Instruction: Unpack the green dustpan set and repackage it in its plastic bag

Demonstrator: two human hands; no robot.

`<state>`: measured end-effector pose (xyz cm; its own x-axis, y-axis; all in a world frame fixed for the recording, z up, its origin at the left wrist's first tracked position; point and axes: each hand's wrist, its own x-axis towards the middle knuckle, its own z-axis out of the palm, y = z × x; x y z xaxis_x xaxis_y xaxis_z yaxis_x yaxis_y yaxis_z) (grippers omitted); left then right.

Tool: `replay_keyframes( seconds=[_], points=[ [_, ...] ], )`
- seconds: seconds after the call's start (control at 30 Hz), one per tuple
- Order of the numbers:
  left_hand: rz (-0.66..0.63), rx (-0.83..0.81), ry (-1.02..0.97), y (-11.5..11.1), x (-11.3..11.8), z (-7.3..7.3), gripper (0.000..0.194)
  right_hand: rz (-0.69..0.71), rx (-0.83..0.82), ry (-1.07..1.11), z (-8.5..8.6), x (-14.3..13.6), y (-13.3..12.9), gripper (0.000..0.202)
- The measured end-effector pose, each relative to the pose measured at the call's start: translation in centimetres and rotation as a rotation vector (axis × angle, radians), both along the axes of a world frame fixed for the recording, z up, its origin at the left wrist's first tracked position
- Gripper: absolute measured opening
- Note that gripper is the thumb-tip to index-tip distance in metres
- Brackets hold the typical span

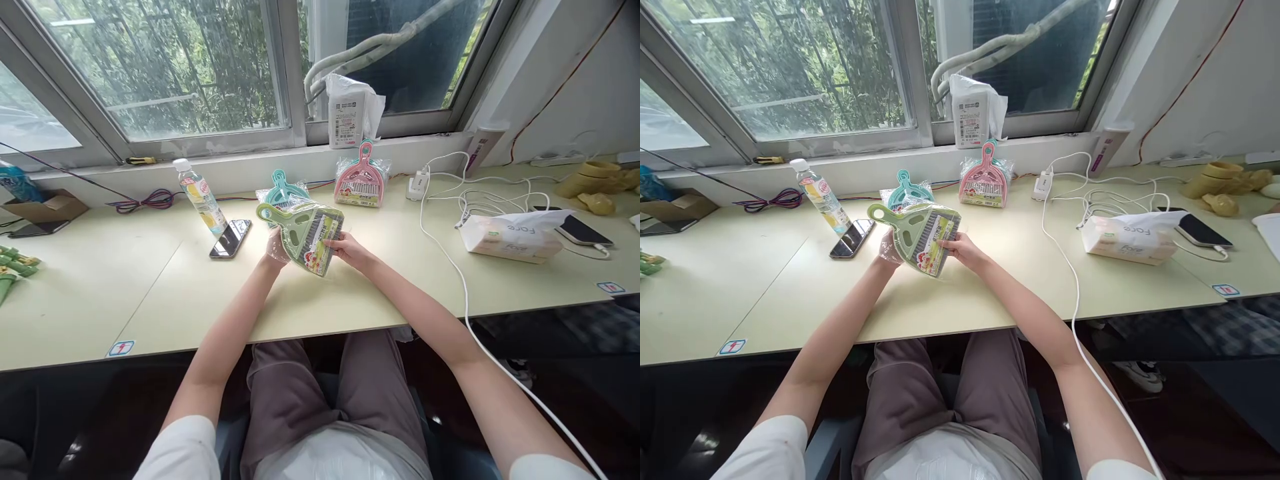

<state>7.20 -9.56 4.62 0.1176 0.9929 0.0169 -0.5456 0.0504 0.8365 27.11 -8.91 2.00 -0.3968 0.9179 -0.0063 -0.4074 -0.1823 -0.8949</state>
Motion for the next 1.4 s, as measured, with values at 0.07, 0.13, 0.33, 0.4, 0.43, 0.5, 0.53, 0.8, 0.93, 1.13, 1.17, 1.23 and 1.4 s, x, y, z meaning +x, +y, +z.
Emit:
replay_keyframes(
  seconds=[0.07, 0.13, 0.33, 0.4, 0.43, 0.5, 0.53, 0.8, 0.93, 1.13, 1.17, 1.23, 1.4],
  points=[
    [-0.01, 0.009, 0.028, 0.1, 0.4, -0.3, 0.023, -0.018, -0.008, -0.01, -0.1, 0.0, 0.1, 0.033],
    [-0.05, 0.025, 0.031, 0.1, 1.1, -0.6, 0.029, -0.046, -0.004, -0.006, -0.3, -0.1, 0.2, 0.033],
    [-0.016, 0.012, -0.071, 0.0, 2.6, -0.7, 0.071, -0.233, 0.013, 0.09, -0.3, -0.1, 0.9, 0.027],
    [-0.054, 0.062, -0.062, -0.2, 2.8, -0.7, 0.075, -0.317, -0.002, 0.114, -0.3, 0.0, 1.1, 0.024],
    [-0.043, 0.093, -0.04, -0.4, 2.9, -0.7, 0.073, -0.348, -0.012, 0.121, -0.3, 0.1, 1.2, 0.023],
    [0.009, 0.144, 0.033, -0.8, 3.4, -0.9, 0.061, -0.384, -0.019, 0.134, -0.4, 0.2, 1.3, 0.023],
    [0.026, 0.158, 0.072, -1.0, 3.7, -1.1, 0.058, -0.388, -0.015, 0.14, -0.5, 0.2, 1.3, 0.023],
    [-0.098, 0.092, 0.212, -1.7, 5.4, -2.3, 0.05, -0.466, -0.003, 0.172, -0.4, -0.1, 1.0, 0.027],
    [-0.068, 0.062, 0.195, -1.6, 5.5, -2.0, 0.048, -0.462, -0.001, 0.171, -0.1, 0.1, 0.9, 0.027],
    [0.073, 0.106, 0.029, -0.8, 4.5, -1.4, 0.064, -0.363, -0.002, 0.158, -0.2, -0.3, 0.6, 0.027],
    [0.109, 0.128, -0.013, -0.8, 4.1, -1.1, 0.071, -0.338, -0.001, 0.151, -0.2, -0.4, 0.6, 0.026],
    [0.189, 0.177, -0.065, -0.7, 3.1, -0.2, 0.079, -0.296, 0.006, 0.139, -0.2, -0.5, 0.5, 0.025],
    [0.216, 0.204, -0.073, -0.4, 0.1, 2.2, 0.083, -0.261, 0.014, 0.126, -0.3, -0.7, 0.4, 0.024]
  ],
)
